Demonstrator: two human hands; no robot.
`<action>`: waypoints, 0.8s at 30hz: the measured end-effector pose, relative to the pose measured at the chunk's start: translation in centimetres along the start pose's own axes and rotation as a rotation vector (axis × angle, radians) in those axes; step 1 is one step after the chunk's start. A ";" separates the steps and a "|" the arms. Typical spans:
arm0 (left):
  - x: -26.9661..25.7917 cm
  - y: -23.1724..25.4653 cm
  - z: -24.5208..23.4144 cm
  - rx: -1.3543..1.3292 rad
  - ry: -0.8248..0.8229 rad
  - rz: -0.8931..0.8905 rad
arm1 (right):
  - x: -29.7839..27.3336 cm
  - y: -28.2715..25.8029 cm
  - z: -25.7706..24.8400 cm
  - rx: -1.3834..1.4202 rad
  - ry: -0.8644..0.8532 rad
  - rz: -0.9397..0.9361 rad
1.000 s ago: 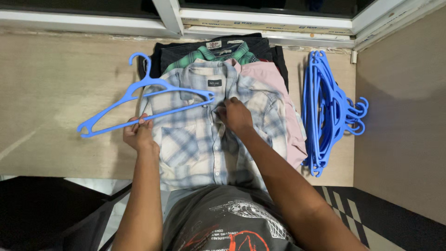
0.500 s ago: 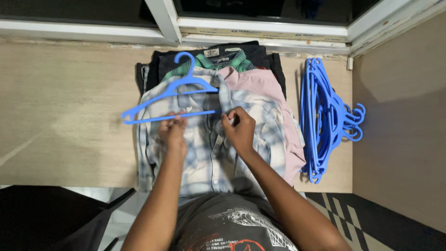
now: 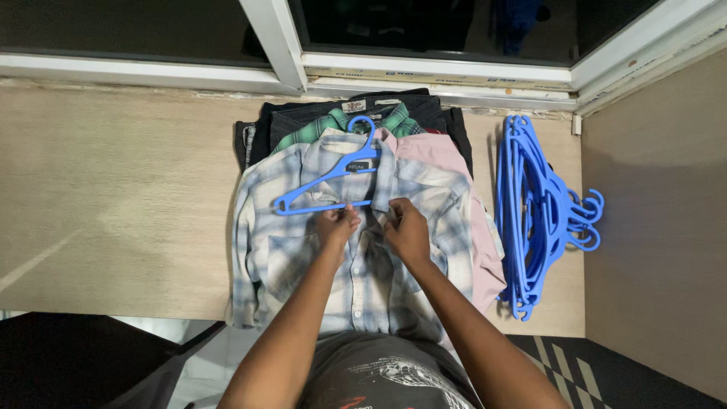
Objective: The person buttons several shirts on a table, places each on a blue hanger, and hangs them one by one in a wardrobe. The shirts include a grey shirt, a plaid shirt, a pink shirt, and a patterned shirt.
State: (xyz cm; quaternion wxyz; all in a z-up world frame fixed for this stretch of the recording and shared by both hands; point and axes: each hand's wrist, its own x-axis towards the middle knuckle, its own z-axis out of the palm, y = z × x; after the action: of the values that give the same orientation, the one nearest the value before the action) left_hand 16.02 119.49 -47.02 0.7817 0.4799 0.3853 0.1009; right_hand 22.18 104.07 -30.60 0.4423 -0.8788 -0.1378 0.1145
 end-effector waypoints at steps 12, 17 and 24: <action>-4.5 10.0 0.3 1.142 0.444 0.134 | 0.9 -2.9 1.1 -0.420 -0.246 -0.094; -2.8 8.5 -1.9 0.900 0.402 0.177 | 1.8 -2.3 0.9 -0.486 -0.271 -0.033; -1.6 7.0 -7.1 0.685 0.627 0.650 | 3.1 -2.0 -1.4 -0.500 -0.092 -0.153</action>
State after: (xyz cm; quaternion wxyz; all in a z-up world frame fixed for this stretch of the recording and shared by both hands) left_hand 11.42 127.06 -42.15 0.3583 0.7472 0.4422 0.3433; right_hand 25.26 105.27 -28.45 0.2119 -0.9417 -0.2478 0.0828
